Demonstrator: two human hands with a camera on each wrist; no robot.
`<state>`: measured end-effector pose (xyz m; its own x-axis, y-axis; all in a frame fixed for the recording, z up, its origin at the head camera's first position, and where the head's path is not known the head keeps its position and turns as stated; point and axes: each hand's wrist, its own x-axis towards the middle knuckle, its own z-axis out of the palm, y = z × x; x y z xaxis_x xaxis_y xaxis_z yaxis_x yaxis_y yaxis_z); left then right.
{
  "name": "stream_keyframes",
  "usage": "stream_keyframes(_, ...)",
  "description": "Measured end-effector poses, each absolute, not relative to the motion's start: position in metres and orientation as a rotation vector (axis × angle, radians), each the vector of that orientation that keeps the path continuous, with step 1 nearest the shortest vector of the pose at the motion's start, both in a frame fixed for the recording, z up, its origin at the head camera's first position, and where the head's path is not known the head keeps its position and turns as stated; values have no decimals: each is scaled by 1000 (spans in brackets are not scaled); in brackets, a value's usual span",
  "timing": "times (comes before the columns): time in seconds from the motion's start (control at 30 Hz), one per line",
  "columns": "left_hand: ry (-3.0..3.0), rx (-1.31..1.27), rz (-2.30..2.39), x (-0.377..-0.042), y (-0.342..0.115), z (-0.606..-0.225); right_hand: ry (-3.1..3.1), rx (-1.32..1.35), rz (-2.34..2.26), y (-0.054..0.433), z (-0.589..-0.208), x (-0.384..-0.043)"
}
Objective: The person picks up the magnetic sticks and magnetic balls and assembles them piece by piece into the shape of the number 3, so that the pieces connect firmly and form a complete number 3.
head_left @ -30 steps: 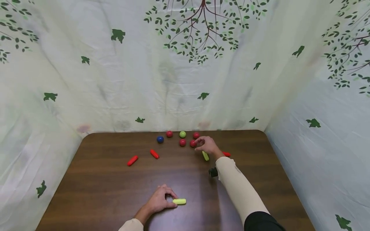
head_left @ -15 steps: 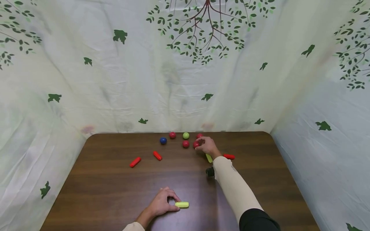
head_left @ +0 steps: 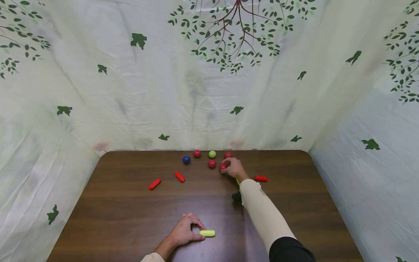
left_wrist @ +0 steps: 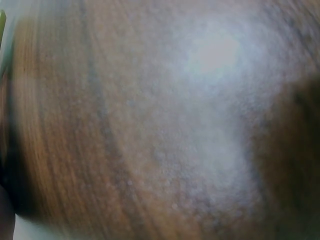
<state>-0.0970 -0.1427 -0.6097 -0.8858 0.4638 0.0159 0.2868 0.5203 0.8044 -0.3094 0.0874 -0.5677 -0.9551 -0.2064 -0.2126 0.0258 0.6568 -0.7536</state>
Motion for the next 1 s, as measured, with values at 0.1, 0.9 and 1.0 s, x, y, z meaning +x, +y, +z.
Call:
stream_keyframes(0.1, 2562, 650, 1299, -97, -142, -610, 2626, -157, -1154, 88, -568, -308)
stream_keyframes(0.9, 2566, 689, 1325, -97, -142, -609, 2527, -393, -1322, 111, -564, -226)
stream_keyframes(1.0, 2571, 682, 1322, -97, -141, -608, 2479, -381, -1346, 117, -564, -214)
